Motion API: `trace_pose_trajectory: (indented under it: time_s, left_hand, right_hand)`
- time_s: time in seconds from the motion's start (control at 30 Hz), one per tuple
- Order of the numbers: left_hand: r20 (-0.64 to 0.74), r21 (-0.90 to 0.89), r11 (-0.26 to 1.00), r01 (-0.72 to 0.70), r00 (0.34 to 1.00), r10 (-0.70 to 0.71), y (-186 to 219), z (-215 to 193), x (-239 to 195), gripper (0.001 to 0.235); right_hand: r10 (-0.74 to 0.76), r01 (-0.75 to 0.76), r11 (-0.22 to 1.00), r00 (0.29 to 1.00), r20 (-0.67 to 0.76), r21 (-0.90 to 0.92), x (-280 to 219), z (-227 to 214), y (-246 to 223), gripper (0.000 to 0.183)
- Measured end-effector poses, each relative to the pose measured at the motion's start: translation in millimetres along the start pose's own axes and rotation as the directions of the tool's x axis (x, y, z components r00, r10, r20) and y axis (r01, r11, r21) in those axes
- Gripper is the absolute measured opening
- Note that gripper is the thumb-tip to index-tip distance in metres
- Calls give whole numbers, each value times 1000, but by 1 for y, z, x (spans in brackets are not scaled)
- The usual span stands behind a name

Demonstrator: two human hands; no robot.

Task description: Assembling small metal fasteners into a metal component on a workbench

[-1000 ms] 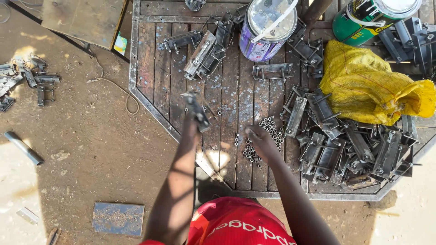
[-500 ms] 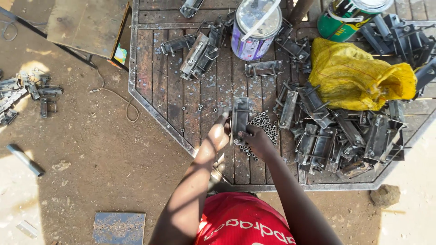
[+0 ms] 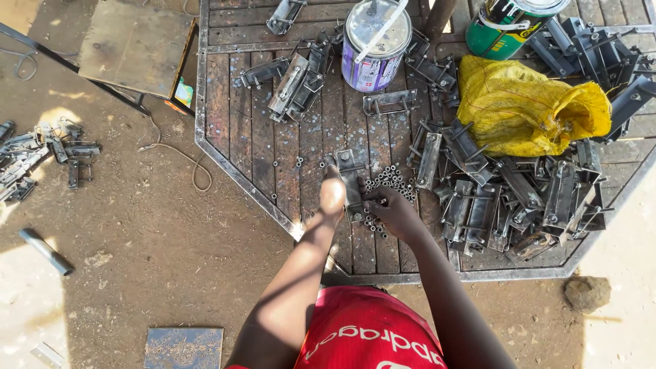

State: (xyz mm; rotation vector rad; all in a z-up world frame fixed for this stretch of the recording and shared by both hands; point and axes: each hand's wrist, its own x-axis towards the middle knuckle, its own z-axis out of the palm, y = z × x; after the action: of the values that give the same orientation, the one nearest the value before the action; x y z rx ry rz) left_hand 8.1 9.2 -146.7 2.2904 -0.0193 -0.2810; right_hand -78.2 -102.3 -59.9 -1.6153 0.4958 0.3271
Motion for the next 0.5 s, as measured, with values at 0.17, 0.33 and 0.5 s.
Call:
trace_pose_trajectory:
  time_s: [0.17,0.33,0.5]
  left_hand:
    - [51,-414,847,334,937,-344,-4,8,0,67]
    - [314,-869,348,353,935,-163,-13,-20,15,96]
    - [299,-829,409,380,921,-250,-24,-2,34,89]
  right_hand:
    - [22,-26,998,996,-87,-55,-15,-10,-31,39]
    - [-204,198,958,979,-7,-207,-47,-16,-70,23]
    - [-180,147,846,984,-16,-512,-54,-17,-70,45]
